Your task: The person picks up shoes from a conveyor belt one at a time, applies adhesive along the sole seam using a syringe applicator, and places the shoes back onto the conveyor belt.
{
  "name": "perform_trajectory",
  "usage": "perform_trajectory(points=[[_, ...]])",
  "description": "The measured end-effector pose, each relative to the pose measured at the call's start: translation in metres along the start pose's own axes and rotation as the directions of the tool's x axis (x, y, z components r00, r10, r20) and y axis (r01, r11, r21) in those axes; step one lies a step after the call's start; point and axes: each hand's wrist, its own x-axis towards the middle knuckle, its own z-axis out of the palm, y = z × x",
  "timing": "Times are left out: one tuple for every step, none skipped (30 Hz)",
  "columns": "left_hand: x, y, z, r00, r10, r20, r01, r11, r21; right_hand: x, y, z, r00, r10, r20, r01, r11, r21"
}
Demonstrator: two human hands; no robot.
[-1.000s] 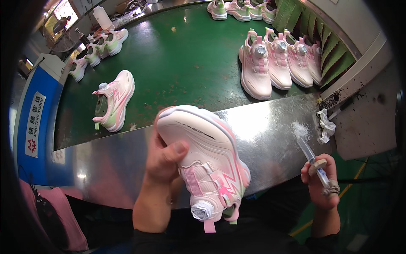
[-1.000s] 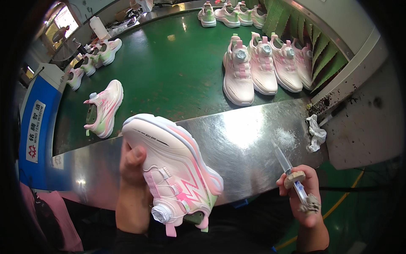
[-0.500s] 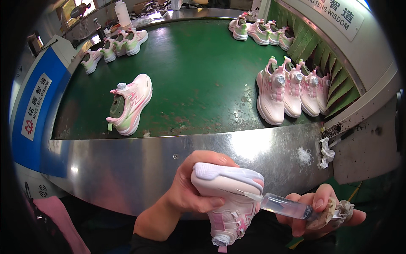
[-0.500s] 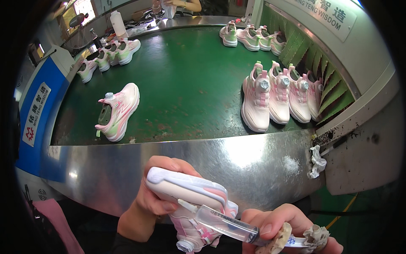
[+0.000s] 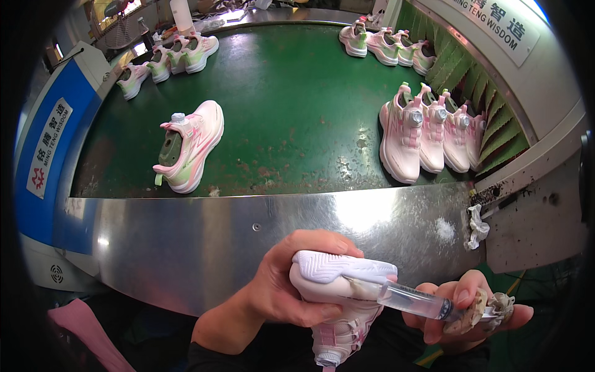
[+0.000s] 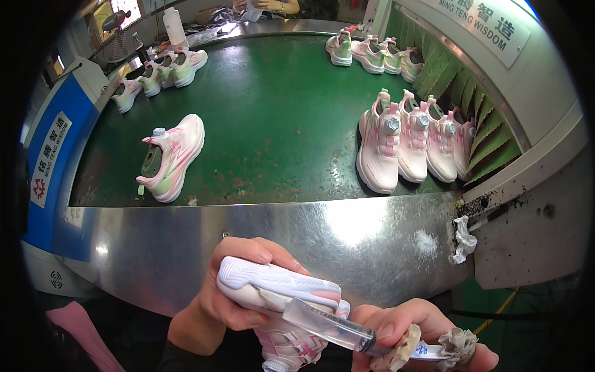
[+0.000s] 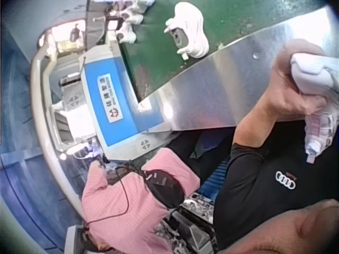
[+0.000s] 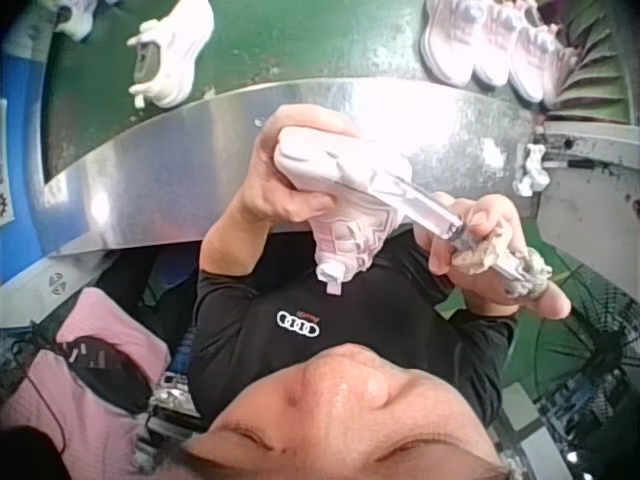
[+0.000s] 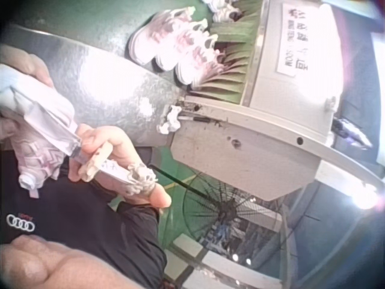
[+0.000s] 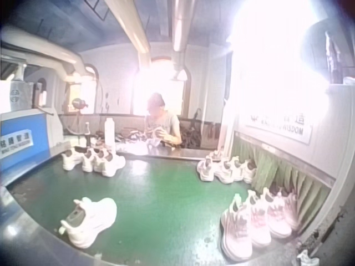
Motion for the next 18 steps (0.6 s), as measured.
perform_trajectory(points=[[-0.001, 0.001, -0.001, 1.000, -0.002, -0.006, 0.002, 1.000, 0.008, 0.001, 0.000, 0.001, 1.000, -0.009, 0.005, 0.009, 1.000, -0.006], [-0.001, 0.002, -0.001, 1.000, -0.005, -0.007, 0.005, 1.000, 0.012, 0.001, 0.001, 0.002, 1.000, -0.009, 0.006, 0.009, 1.000, -0.002], [0.000, 0.002, 0.000, 1.000, -0.004, -0.007, 0.004, 1.000, -0.003, 0.001, 0.000, 0.003, 1.000, -0.019, -0.003, 0.019, 1.000, -0.020], [0.000, 0.001, 0.000, 1.000, -0.001, -0.006, 0.001, 1.000, -0.022, 0.001, 0.000, 0.004, 1.000, -0.028, -0.014, 0.028, 0.999, -0.042], [0.000, 0.001, 0.001, 1.000, -0.003, -0.005, 0.003, 1.000, -0.023, 0.001, 0.000, 0.004, 0.999, -0.029, -0.015, 0.028, 0.999, -0.042], [-0.001, 0.001, 0.002, 1.000, -0.017, -0.017, 0.015, 0.997, -0.074, 0.002, -0.001, 0.004, 1.000, -0.027, -0.006, 0.027, 0.999, -0.043], [-0.001, 0.002, 0.003, 0.999, -0.031, -0.029, 0.027, 0.992, -0.125, 0.002, -0.001, 0.004, 1.000, -0.025, 0.003, 0.026, 0.999, -0.044], [-0.001, 0.003, 0.003, 0.999, -0.031, -0.029, 0.027, 0.992, -0.125, 0.003, 0.000, 0.004, 1.000, -0.025, 0.003, 0.025, 0.999, -0.044], [-0.001, 0.004, 0.003, 0.998, -0.040, -0.041, 0.034, 0.990, -0.138, 0.003, 0.001, 0.004, 0.999, -0.038, 0.008, 0.039, 0.999, -0.037], [0.000, 0.004, 0.003, 0.998, -0.049, -0.048, 0.041, 0.987, -0.154, 0.002, 0.002, 0.004, 0.998, -0.055, 0.007, 0.055, 0.998, -0.034], [-0.001, 0.004, 0.003, 0.998, -0.047, -0.043, 0.040, 0.986, -0.160, 0.001, 0.001, 0.004, 0.998, -0.057, 0.003, 0.057, 0.998, -0.040], [-0.002, 0.004, 0.004, 0.997, -0.060, -0.057, 0.049, 0.982, -0.184, 0.000, 0.001, 0.005, 0.999, -0.043, 0.014, 0.044, 0.999, -0.026], [-0.001, 0.003, 0.004, 0.994, -0.081, -0.076, 0.064, 0.978, -0.201, 0.000, 0.001, 0.001, 0.999, -0.027, 0.026, 0.027, 1.000, 0.000], [0.000, 0.002, 0.003, 0.993, -0.087, -0.077, 0.070, 0.977, -0.200, 0.000, 0.002, -0.001, 0.999, -0.028, 0.023, 0.028, 1.000, 0.005], [0.001, 0.001, 0.002, 0.993, -0.095, -0.070, 0.082, 0.982, -0.169, -0.001, 0.003, -0.003, 0.999, -0.035, 0.012, 0.035, 0.999, 0.028], [0.000, 0.001, -0.001, 0.993, -0.097, -0.062, 0.088, 0.986, -0.140, -0.002, 0.006, -0.002, 0.999, -0.042, 0.003, 0.041, 0.998, 0.044], [-0.002, 0.000, -0.005, 0.993, -0.099, -0.061, 0.089, 0.986, -0.143, -0.002, 0.009, -0.003, 0.999, -0.041, 0.001, 0.041, 0.998, 0.043], [-0.004, -0.002, -0.010, 0.994, -0.101, -0.031, 0.096, 0.988, -0.120, -0.001, 0.011, -0.004, 0.999, -0.040, 0.014, 0.040, 0.999, 0.034]])
